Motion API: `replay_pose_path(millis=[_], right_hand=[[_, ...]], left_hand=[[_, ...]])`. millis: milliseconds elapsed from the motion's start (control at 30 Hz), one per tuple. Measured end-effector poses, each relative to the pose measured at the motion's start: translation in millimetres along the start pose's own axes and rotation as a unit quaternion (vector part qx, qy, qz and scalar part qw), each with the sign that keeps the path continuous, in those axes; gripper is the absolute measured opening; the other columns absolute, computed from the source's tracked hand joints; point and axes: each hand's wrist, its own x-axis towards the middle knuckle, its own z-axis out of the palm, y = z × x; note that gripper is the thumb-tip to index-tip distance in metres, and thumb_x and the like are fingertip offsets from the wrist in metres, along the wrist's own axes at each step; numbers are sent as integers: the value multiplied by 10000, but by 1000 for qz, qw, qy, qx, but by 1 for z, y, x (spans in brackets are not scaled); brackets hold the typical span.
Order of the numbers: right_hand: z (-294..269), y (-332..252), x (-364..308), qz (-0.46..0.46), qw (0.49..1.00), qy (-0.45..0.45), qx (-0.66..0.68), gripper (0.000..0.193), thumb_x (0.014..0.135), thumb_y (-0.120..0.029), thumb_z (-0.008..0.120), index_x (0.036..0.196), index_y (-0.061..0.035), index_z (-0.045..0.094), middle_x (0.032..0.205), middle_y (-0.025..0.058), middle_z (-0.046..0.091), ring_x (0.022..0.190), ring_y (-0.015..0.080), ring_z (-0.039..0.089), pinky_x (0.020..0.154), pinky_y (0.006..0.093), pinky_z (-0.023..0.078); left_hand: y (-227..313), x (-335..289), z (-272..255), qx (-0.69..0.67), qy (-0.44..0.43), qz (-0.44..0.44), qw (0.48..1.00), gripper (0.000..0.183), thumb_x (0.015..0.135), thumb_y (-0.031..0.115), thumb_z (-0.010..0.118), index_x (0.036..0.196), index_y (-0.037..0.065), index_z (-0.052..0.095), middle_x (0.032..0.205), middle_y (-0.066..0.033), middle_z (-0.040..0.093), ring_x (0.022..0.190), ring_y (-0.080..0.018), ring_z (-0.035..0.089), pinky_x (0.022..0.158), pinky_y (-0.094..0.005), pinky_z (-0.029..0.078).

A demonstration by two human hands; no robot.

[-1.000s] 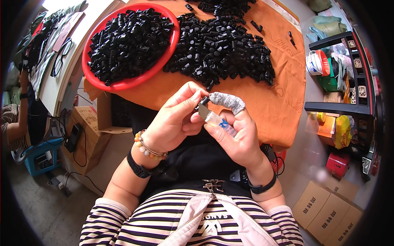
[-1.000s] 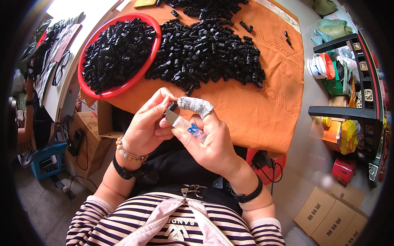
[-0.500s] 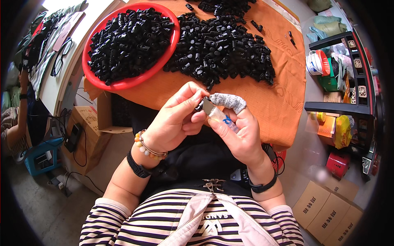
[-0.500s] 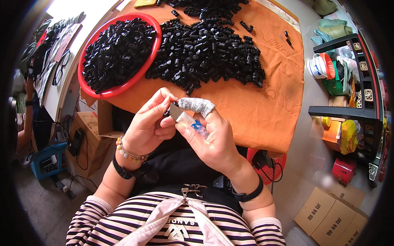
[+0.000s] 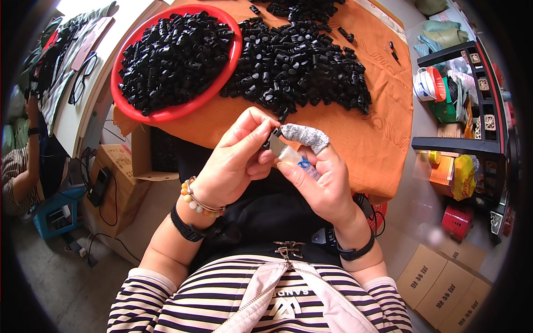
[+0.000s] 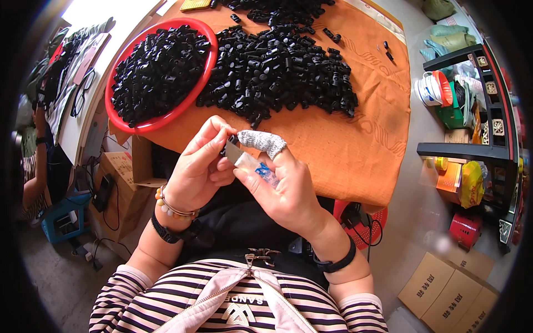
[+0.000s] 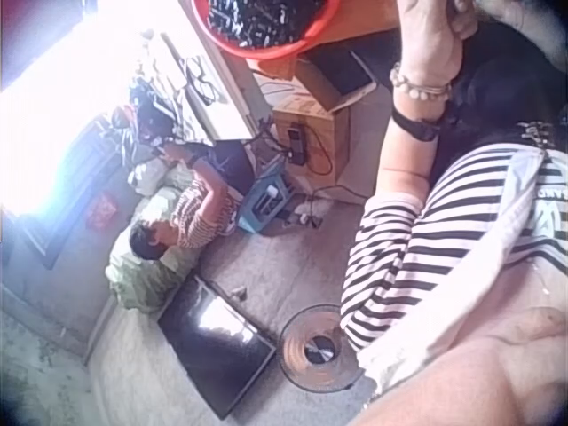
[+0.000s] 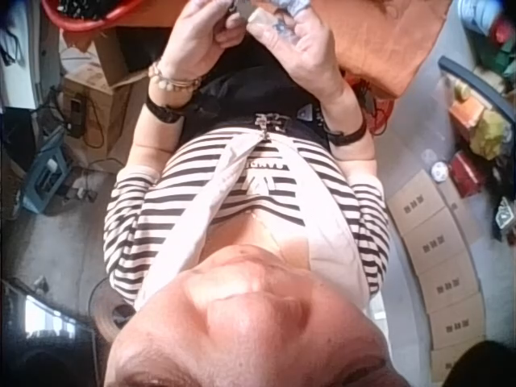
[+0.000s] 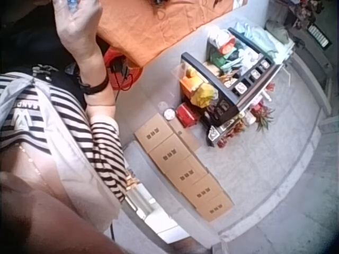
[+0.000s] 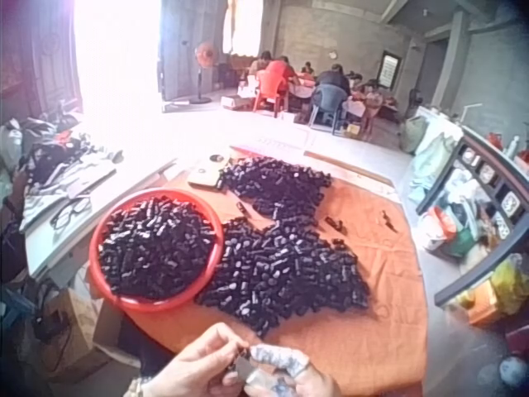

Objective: Manually trimming and assembling small black plastic shoe parts using a small utility blade.

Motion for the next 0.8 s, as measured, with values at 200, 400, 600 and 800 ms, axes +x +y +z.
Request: replay_pose_path(millis=[200,400,600,800], right_hand=[[0,-3,1,-2,999,23,37,416,864,-63,595,1227,47,427,1011,101,615,838,59,530,726,199,441],[3,-8,8,-3,992,41,120,540,871,-119,615,1289,58,322,909,65,583,786,55,545,659,181,431],[14,-10,18,38,986,42,159,545,897,-40,536,1360,-9,250,853,1,534,697,14,447,633,144,354],[12,1,21,-4,995,53,79,523,898,-42,535,1350,0,275,844,6,529,648,24,469,605,161,388]], left_hand=[[0,0,-2,-21,-29,-14,999,143,971,239,428,986,116,497,684,24,432,523,-18,292,444,-154,246],[0,0,-2,-7,-30,-28,999,128,975,217,403,1015,119,475,673,14,405,518,-32,286,442,-158,253],[-4,0,2,4,-30,-15,999,128,973,219,405,1012,116,472,675,22,406,531,-30,307,441,-153,252],[-1,1,1,-23,-41,-26,999,141,970,236,430,974,110,491,682,27,430,526,-19,303,442,-153,241]])
